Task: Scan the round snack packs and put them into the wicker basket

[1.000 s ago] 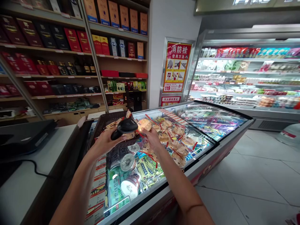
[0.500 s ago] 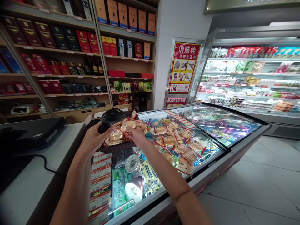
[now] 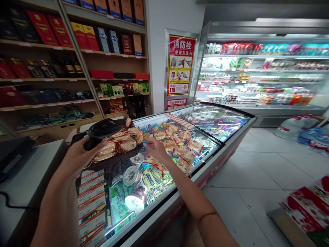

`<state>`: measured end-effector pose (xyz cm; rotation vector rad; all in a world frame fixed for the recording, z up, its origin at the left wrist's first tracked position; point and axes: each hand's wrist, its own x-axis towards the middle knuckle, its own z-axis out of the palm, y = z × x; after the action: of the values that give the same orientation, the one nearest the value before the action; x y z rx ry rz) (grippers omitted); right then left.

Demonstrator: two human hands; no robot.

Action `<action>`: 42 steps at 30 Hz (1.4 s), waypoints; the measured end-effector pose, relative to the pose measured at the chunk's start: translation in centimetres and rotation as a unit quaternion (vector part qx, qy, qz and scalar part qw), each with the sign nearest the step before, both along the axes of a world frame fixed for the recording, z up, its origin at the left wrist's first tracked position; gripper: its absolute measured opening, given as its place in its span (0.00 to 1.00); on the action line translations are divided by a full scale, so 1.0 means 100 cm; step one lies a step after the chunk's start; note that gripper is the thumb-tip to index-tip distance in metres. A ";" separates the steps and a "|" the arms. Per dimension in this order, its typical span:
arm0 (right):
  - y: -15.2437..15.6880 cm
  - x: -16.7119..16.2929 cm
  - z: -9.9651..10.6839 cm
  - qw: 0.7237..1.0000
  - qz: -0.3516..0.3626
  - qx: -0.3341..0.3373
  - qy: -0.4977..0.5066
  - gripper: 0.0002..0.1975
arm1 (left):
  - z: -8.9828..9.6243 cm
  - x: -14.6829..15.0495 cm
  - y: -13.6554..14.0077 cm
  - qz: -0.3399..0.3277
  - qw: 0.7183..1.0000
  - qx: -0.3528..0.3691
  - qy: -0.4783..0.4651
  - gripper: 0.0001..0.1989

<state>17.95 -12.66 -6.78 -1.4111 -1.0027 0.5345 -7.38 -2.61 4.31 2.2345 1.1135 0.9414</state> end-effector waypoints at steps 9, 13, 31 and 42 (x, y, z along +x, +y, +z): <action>-0.107 0.097 -0.050 0.816 -0.324 -0.401 -0.261 0.34 | 0.003 0.019 -0.016 -0.023 0.997 0.022 0.068 0.29; -0.117 0.109 -0.052 0.836 -0.292 -0.395 -0.244 0.40 | 0.004 0.026 -0.023 -0.023 0.995 0.032 0.092 0.31; -0.062 0.029 0.013 0.943 -0.099 0.066 0.312 0.23 | 0.008 0.029 -0.045 -0.122 0.990 -0.027 0.068 0.35; -0.034 -0.012 0.016 0.954 -0.060 0.092 0.281 0.24 | 0.008 0.021 -0.049 -0.244 0.965 -0.077 0.059 0.27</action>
<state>16.80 -16.07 -5.16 -1.0560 -0.4901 0.6842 -5.24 -7.49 5.14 2.2988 0.6029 0.5043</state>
